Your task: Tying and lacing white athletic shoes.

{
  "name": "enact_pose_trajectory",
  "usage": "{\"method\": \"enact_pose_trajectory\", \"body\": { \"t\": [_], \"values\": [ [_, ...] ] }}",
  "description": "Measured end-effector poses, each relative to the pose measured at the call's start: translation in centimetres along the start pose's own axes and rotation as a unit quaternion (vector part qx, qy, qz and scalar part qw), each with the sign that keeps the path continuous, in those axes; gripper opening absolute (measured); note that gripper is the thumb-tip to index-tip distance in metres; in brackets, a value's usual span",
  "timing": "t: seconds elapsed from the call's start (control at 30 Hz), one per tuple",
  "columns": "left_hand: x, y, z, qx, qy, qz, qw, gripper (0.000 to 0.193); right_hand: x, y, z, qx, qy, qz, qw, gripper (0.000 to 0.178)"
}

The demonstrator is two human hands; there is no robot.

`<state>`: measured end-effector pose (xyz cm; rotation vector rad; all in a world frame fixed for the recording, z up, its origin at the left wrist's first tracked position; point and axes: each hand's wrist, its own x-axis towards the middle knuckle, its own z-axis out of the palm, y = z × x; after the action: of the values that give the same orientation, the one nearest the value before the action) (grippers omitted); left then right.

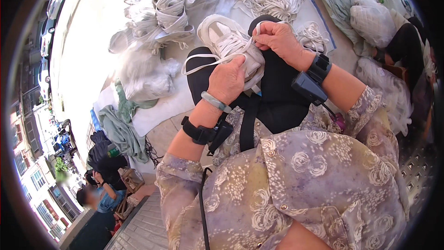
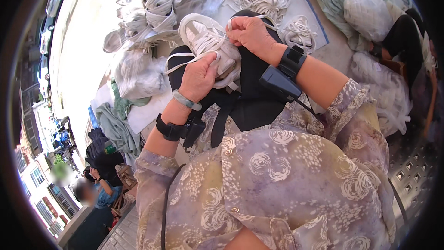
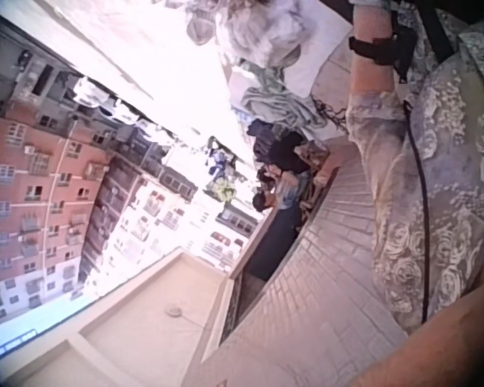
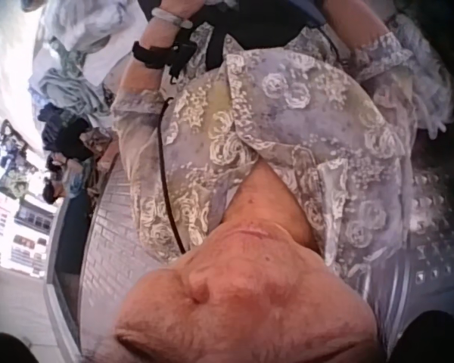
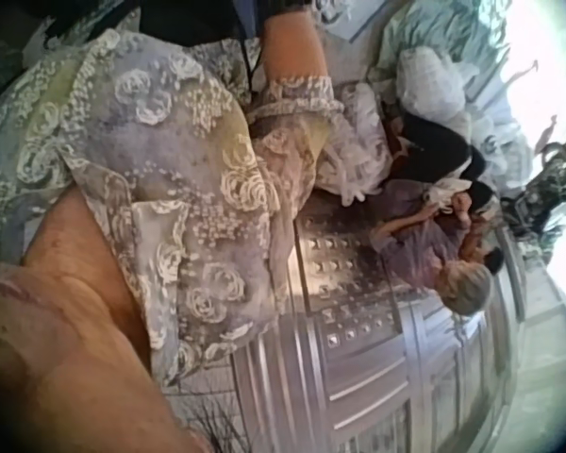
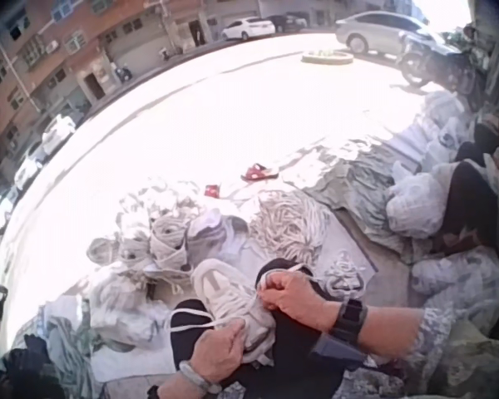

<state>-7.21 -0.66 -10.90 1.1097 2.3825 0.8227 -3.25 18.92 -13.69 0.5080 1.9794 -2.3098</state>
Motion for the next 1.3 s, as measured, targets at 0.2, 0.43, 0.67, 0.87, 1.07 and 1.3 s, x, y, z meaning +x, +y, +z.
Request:
{"method": "enact_pose_trajectory", "body": {
  "t": [0.2, 0.43, 0.67, 0.87, 1.07, 1.3],
  "values": [
    [1.1, 0.4, -0.1, -0.017, 0.025, -0.067, 0.997, 0.044, -0.1, 0.7, 0.4, 0.037, -0.004, -0.017, 0.999, 0.002],
    [0.5, 1.2, 0.5, -0.039, 0.033, -0.029, 0.998, 0.042, 0.4, 1.2, 0.8, 0.013, -0.002, -0.064, 0.998, 0.005],
    [0.5, 1.2, 1.2, 0.038, 0.036, -0.062, 0.997, 0.047, 0.6, 1.3, 1.0, -0.130, 0.057, -0.110, 0.984, 0.010],
    [0.9, 0.3, 0.5, -0.106, -0.016, -0.125, 0.986, 0.048, 0.5, 1.5, 1.4, -0.144, 0.091, -0.152, 0.974, 0.009],
    [1.0, 0.9, 0.3, -0.187, -0.030, -0.155, 0.970, 0.046, 0.2, 1.3, 1.4, -0.179, 0.088, -0.138, 0.970, 0.009],
    [-0.3, -0.2, -1.4, -0.330, 0.055, -0.174, 0.926, 0.022, 0.1, 0.8, 1.7, -0.307, 0.078, -0.087, 0.945, 0.016]
  ]
}}
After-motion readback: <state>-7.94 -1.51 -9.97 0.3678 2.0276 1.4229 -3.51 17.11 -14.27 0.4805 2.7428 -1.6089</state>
